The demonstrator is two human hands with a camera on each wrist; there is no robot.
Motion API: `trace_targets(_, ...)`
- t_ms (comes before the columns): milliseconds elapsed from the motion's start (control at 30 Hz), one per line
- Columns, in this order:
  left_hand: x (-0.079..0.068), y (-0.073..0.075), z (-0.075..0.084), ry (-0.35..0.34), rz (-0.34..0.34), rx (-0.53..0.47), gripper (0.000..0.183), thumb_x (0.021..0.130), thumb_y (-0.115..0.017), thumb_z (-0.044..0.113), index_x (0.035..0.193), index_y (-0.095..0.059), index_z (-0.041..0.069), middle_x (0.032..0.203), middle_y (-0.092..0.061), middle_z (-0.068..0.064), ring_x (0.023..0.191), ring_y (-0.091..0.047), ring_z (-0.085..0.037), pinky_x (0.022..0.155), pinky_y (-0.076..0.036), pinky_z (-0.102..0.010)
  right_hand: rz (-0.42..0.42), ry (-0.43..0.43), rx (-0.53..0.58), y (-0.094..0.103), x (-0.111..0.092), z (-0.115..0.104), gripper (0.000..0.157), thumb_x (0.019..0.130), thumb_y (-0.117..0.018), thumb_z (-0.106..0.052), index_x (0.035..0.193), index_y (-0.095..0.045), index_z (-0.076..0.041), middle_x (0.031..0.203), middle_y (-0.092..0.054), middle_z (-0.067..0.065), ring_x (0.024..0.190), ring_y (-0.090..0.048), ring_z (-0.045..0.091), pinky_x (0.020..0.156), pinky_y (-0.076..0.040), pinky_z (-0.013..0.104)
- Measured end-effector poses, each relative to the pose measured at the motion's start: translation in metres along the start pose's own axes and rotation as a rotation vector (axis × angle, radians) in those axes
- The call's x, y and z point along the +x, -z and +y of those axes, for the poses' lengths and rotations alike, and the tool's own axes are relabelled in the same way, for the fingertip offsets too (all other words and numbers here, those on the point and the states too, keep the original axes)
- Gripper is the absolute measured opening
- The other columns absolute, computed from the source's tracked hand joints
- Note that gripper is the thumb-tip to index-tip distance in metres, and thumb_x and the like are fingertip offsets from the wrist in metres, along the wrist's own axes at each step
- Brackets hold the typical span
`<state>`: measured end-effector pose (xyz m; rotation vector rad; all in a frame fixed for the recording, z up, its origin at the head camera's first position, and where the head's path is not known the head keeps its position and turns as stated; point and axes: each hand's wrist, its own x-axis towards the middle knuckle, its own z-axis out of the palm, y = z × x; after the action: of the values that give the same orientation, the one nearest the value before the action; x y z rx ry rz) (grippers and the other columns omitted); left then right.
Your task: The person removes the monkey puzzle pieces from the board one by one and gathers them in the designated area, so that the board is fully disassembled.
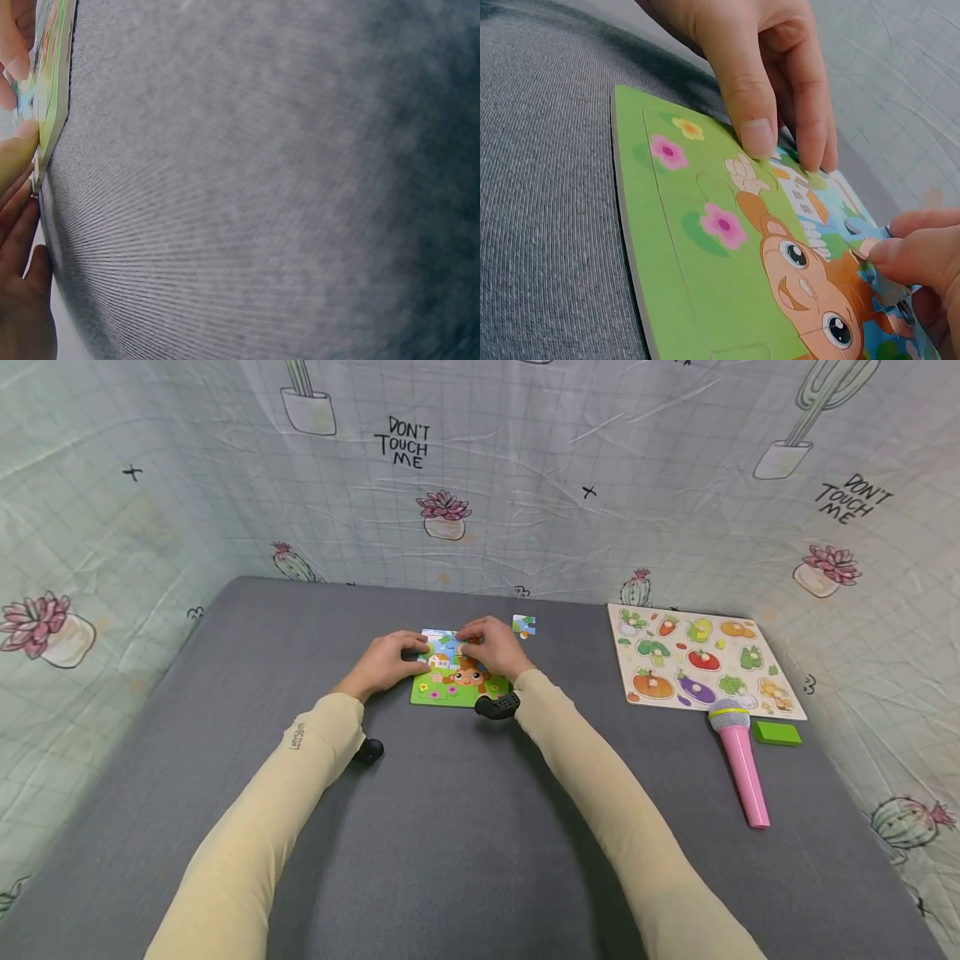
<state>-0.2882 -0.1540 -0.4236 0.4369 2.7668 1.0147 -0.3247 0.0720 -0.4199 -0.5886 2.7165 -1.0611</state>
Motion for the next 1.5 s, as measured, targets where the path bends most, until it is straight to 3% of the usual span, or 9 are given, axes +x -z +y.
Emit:
trace_targets(200, 0.001, 0.0, 0.0, 0.0, 0.003, 0.0, 0.041, 0.093, -0.07, 0.024, 0.128, -0.064, 0.003, 0.146, -0.048, -0.009, 0.14, -0.035, -0.031, 0.117, -0.026, -0.047, -0.013, 0.015, -0.01, 0.001, 0.0, 0.004, 0.025, 0.097, -0.064, -0.019, 0.121, -0.07, -0.013, 0.128, -0.056, 0.006, 0.111, -0.052, 0.022, 0.093, -0.047, 0.036)
trace_targets(467, 0.0, 0.001, -0.001, 0.001, -0.003, -0.009, 0.042, 0.093, -0.069, 0.024, 0.129, -0.064, 0.003, 0.147, -0.047, -0.009, 0.141, -0.034, -0.03, 0.117, -0.025, -0.047, 0.006, -0.034, 0.274, 0.007, -0.008, 0.011, 0.028, 0.096, -0.065, -0.016, 0.123, -0.067, -0.007, 0.13, -0.051, 0.009, 0.086, -0.061, 0.024, 0.076, -0.054, 0.035)
trace_targets(600, -0.002, 0.002, 0.0, -0.006, -0.007, -0.006, 0.042, 0.093, -0.069, 0.023, 0.129, -0.063, 0.002, 0.148, -0.046, -0.01, 0.141, -0.033, -0.031, 0.118, -0.024, -0.048, 0.063, -0.053, 0.336, 0.014, -0.013, 0.019, 0.03, 0.094, -0.067, -0.017, 0.123, -0.067, -0.006, 0.129, -0.055, 0.008, 0.085, -0.057, 0.025, 0.074, -0.051, 0.036)
trace_targets(833, -0.001, 0.002, -0.001, -0.014, -0.005, 0.003, 0.042, 0.094, -0.068, 0.023, 0.13, -0.063, 0.002, 0.148, -0.046, -0.01, 0.142, -0.032, -0.031, 0.118, -0.022, -0.048, 0.188, -0.138, 0.318, 0.034, -0.018, 0.042, 0.028, 0.092, -0.071, -0.02, 0.119, -0.07, -0.012, 0.12, -0.059, 0.004, 0.082, -0.046, 0.023, 0.067, -0.043, 0.033)
trace_targets(1033, -0.001, 0.002, 0.0, -0.009, -0.006, 0.007, 0.042, 0.094, -0.068, 0.023, 0.13, -0.063, 0.002, 0.148, -0.045, -0.01, 0.142, -0.032, -0.031, 0.118, -0.022, -0.049, 0.257, -0.189, 0.313, 0.061, -0.024, 0.068, 0.031, 0.094, -0.068, -0.018, 0.123, -0.067, -0.008, 0.117, -0.058, 0.01, 0.074, -0.043, 0.02, 0.062, -0.04, 0.031)
trace_targets(1300, 0.0, 0.002, 0.0, -0.008, -0.014, 0.002, 0.042, 0.094, -0.068, 0.024, 0.13, -0.063, 0.003, 0.149, -0.045, -0.009, 0.142, -0.032, -0.031, 0.118, -0.023, -0.048, 0.234, -0.27, 0.213, 0.085, -0.029, 0.102, 0.036, 0.096, -0.065, -0.016, 0.13, -0.063, -0.006, 0.128, -0.057, 0.015, 0.082, -0.043, 0.023, 0.067, -0.038, 0.033)
trace_targets(1500, 0.0, 0.002, 0.001, -0.006, -0.017, -0.001, 0.042, 0.094, -0.068, 0.024, 0.13, -0.063, 0.004, 0.149, -0.045, -0.009, 0.142, -0.031, -0.03, 0.118, -0.022, -0.048, 0.184, -0.244, 0.151, 0.091, -0.027, 0.109, 0.035, 0.095, -0.065, -0.013, 0.129, -0.064, -0.003, 0.134, -0.054, 0.015, 0.105, -0.05, 0.029, 0.082, -0.045, 0.04)
